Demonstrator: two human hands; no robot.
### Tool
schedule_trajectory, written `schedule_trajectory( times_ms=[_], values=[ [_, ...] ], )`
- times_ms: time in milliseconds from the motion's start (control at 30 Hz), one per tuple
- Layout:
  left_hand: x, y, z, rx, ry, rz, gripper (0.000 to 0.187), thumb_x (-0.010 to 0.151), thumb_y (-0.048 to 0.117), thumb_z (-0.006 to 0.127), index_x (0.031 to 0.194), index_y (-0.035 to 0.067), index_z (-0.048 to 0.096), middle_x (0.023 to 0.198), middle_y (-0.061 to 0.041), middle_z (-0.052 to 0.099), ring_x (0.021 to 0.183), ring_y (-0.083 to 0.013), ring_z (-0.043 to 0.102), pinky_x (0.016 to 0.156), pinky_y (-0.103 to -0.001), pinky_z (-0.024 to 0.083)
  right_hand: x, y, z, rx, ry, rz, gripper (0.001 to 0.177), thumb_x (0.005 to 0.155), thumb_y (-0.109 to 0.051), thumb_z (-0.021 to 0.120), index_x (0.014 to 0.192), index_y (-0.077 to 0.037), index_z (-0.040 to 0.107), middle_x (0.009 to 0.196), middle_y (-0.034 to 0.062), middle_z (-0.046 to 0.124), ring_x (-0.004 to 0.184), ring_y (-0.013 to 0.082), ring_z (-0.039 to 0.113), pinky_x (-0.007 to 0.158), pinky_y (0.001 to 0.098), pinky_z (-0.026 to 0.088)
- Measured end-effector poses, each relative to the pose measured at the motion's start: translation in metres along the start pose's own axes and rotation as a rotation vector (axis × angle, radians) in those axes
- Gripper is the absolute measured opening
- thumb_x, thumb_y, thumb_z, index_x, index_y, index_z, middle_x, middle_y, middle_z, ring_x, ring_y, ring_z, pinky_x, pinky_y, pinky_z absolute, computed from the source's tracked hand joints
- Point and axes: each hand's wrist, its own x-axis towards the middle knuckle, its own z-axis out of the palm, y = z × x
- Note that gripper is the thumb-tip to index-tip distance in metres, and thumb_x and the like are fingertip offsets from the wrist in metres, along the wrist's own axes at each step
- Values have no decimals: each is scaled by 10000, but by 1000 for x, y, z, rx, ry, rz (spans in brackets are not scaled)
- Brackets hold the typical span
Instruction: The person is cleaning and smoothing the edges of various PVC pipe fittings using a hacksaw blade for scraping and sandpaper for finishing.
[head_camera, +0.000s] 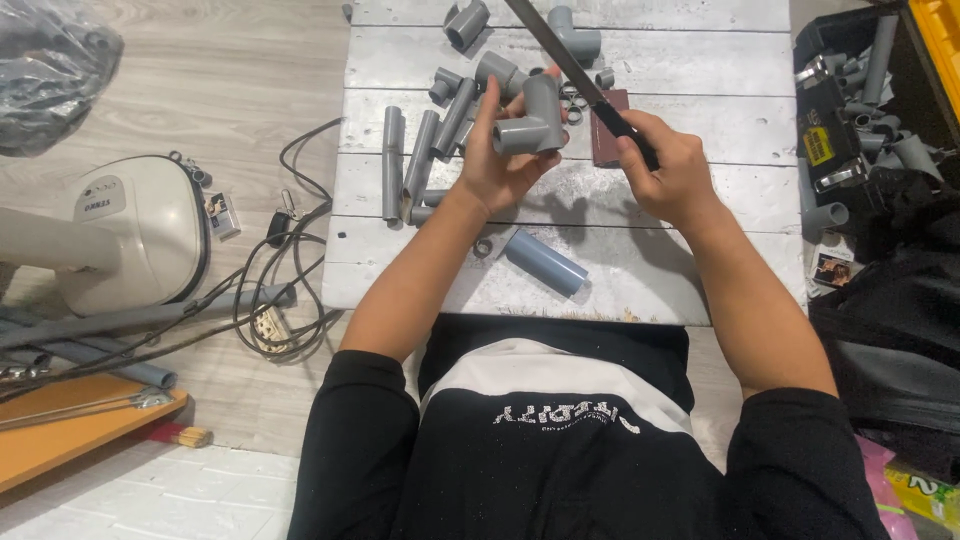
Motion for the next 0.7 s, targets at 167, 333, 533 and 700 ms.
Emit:
schedule_trajectory(
  times_ms=[167,333,533,700],
  values=[
    [6,-8,-7,138,127,24,884,872,744,319,1246,-10,588,1015,-154,671,851,-159,663,626,-250,589,3,-7,-2,-7,-26,-19,270,941,46,612,1207,57,653,774,100,653,549,174,493,511,293,380],
    [4,-6,-4,247,170,-23,1024,789,848,213,1137,-4,664,981,-130,683,831,-168,603,665,-308,496,5,-11,-1,-75,-76,-52,264,918,4,660,1180,22,686,773,96,683,544,183,546,501,297,407],
    [-2,-1,10,209,163,-61,1096,761,862,173,1297,0,584,935,-141,562,775,-228,621,653,-408,596,4,-11,0,-60,-135,-15,251,910,-21,680,1159,6,689,754,96,681,524,176,528,484,291,390],
    [9,-5,-14,229,207,-86,1024,795,877,94,1120,63,624,853,-163,638,753,-310,653,548,-392,568,5,-10,-1,1,-132,-27,230,980,-146,677,1154,-3,723,894,223,710,788,387,691,671,409,539]
  ],
)
